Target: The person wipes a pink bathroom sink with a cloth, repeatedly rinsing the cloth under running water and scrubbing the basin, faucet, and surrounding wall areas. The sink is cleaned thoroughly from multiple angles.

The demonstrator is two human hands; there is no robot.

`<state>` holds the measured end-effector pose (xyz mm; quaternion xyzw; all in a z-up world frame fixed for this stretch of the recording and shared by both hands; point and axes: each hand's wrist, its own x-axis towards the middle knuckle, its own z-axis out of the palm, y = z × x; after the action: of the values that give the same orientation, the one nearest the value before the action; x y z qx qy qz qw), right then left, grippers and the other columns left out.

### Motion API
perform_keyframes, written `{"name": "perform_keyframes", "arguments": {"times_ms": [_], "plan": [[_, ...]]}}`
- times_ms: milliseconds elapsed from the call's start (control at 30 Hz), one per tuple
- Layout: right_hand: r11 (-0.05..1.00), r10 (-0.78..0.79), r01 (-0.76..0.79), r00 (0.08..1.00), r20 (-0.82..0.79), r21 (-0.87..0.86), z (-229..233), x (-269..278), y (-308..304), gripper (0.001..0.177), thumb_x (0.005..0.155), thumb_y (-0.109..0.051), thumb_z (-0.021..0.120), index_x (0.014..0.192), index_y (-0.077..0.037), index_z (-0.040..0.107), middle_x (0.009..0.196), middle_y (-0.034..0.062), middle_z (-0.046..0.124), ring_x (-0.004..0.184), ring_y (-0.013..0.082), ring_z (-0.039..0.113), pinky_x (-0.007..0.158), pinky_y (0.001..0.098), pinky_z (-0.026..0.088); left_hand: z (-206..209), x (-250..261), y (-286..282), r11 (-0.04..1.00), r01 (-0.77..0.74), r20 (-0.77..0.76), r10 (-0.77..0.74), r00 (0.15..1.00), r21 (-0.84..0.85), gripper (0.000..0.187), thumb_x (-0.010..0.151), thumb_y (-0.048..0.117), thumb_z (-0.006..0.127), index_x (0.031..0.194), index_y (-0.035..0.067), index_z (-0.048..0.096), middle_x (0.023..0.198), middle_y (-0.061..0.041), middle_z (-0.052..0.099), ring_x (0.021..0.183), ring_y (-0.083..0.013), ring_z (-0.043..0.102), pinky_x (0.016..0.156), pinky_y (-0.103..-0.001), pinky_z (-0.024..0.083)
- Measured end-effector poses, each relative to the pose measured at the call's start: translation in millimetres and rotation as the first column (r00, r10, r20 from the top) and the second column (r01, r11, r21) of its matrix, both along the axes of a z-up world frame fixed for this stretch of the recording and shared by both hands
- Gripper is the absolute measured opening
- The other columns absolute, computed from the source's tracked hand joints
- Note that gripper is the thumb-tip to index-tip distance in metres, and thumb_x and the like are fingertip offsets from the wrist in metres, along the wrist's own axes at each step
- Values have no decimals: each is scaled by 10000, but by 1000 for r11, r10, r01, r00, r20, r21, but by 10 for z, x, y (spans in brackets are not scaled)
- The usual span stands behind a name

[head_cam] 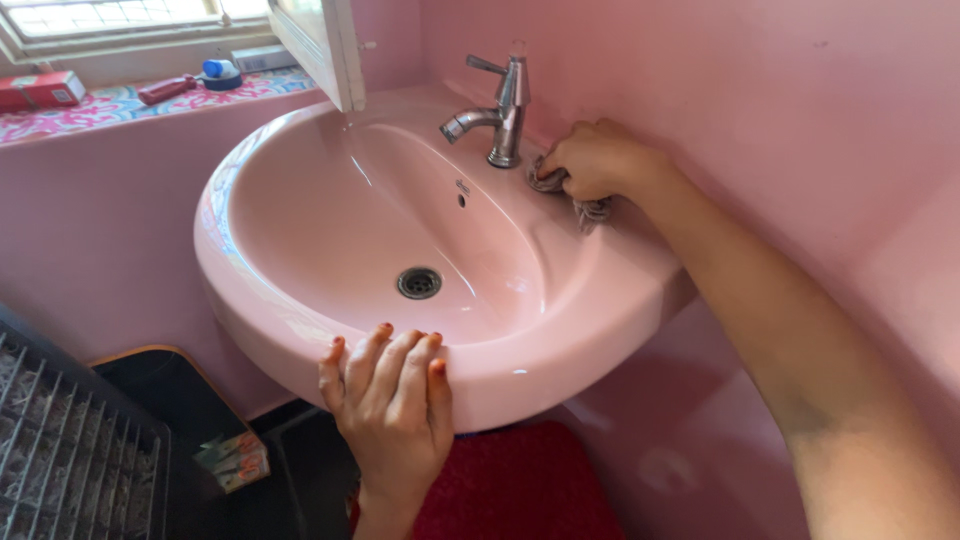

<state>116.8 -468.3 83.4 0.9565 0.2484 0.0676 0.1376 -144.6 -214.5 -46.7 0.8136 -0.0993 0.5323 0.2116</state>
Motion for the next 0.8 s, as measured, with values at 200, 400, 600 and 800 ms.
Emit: {"name": "perform_keyframes", "arguments": {"times_ms": [200, 400, 600, 800], "plan": [[989, 26, -24, 1000, -15, 143, 77, -923, -218, 401, 801, -338, 692, 1191, -310, 778, 1121, 59, 773, 1005, 303, 679, 959, 433, 514, -23, 7, 10, 1000, -4, -5, 4, 1000, 10, 187, 1002, 181, 601, 1061, 77, 744, 1116, -65, 743, 1214, -295, 637, 1195, -554, 293], [899, 236, -298, 947, 218, 321, -237, -1798, -24, 648, 784, -667, 718, 1165, -144, 762, 1194, 87, 712, 1103, 333, 594, 934, 496, 471, 7, 1, 4, 1000, -18, -10, 18, 1000, 4, 178, 1027, 167, 593, 1057, 72, 740, 1120, -71, 748, 1223, -294, 636, 1204, -561, 297], [771, 182, -422, 864, 470, 477, -587, -2351, 262, 385, 865, -454, 763, 1131, -177, 787, 1183, 56, 735, 1040, 282, 591, 913, 445, 434, 195, -79, -121, 992, -122, -90, 125, 988, 41, 182, 1054, 199, 614, 1044, 74, 746, 1045, -79, 752, 1150, -272, 669, 1186, -569, 341], [837, 46, -295, 877, 478, 461, -609, -1894, 8, 217, 883, -362, 715, 1028, -240, 823, 1127, -2, 766, 1024, 284, 583, 925, 503, 398, 442, 66, -405, 989, -72, -130, 90, 987, 132, 253, 1035, 314, 613, 1018, 121, 775, 938, -59, 763, 882, -240, 707, 1063, -494, 433]]}}
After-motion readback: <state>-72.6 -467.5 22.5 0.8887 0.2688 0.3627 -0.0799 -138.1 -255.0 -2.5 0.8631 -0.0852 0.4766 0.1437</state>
